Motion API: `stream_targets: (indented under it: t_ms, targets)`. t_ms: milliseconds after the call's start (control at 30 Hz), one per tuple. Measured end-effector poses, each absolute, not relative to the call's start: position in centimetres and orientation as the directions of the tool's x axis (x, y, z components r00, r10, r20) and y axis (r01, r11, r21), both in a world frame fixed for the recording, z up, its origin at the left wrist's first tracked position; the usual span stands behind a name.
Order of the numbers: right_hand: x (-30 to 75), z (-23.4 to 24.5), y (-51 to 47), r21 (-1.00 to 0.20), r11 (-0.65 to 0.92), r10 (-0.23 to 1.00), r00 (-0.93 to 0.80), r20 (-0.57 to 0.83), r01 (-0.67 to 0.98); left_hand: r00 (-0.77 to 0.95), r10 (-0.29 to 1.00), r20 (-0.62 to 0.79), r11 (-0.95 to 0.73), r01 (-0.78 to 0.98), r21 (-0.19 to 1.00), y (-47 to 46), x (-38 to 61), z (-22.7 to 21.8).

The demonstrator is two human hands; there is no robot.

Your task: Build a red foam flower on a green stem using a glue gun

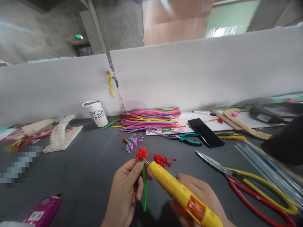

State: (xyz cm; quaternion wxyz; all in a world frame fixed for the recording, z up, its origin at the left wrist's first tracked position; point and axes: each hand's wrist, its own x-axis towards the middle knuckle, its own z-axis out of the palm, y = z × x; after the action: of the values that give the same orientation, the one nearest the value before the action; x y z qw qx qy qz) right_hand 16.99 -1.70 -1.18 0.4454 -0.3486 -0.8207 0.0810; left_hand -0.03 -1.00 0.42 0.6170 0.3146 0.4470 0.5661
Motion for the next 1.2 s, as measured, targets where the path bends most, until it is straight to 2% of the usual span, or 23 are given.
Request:
stream_targets:
  t_ms: [400, 500, 633, 733, 800, 933, 1033, 1100, 1200]
  targets:
    - [16.9, -1.4, -1.5, -0.386, 0.765, 0.607, -0.378, 0.698, 0.515, -0.051, 0.98, -0.19, 0.158, -0.378, 0.912, -0.9, -0.1, 0.1]
    - [16.7, -1.4, -1.5, -0.39, 0.749, 0.625, -0.374, 0.686, 0.536, -0.074, 0.984, -0.163, 0.131, -0.324, 0.937, -0.9, -0.1, -0.1]
    - [16.8, -1.5, -1.7, -0.406, 0.72, 0.66, -0.374, 0.651, 0.563, -0.153, 0.987, -0.039, 0.024, -0.097, 0.995, -0.8, -0.5, -0.1]
    - [17.1, -1.7, -1.8, -0.485, 0.671, 0.73, -0.382, 0.568, 0.561, -0.234, 0.964, 0.13, -0.092, 0.169, 0.981, -0.7, -1.3, 0.3]
    - [17.2, -1.9, -1.5, -0.553, 0.628, 0.777, -0.397, 0.488, 0.548, -0.311, 0.93, 0.194, -0.124, 0.23, 0.965, -0.6, -1.9, 0.5]
    - [16.3, -2.6, -1.0, -0.654, 0.501, 0.851, -0.461, 0.253, 0.567, -0.337, 0.932, 0.134, -0.134, 0.024, 0.991, -0.3, -2.4, 0.4]
    - [14.7, -3.2, -1.1, -0.631, 0.464, 0.843, -0.529, 0.098, 0.622, -0.277, 0.96, 0.04, -0.076, -0.118, 0.99, -0.2, -1.8, 0.1]
    - [13.8, -3.6, -1.4, -0.591, 0.487, 0.825, -0.561, 0.069, 0.644, -0.253, 0.967, -0.017, -0.031, -0.186, 0.982, -0.2, -1.4, 0.1]
    - [13.2, -4.2, -1.4, -0.547, 0.563, 0.778, -0.62, 0.1, 0.619, -0.209, 0.972, -0.104, 0.049, -0.252, 0.966, -0.1, -1.0, -0.1]
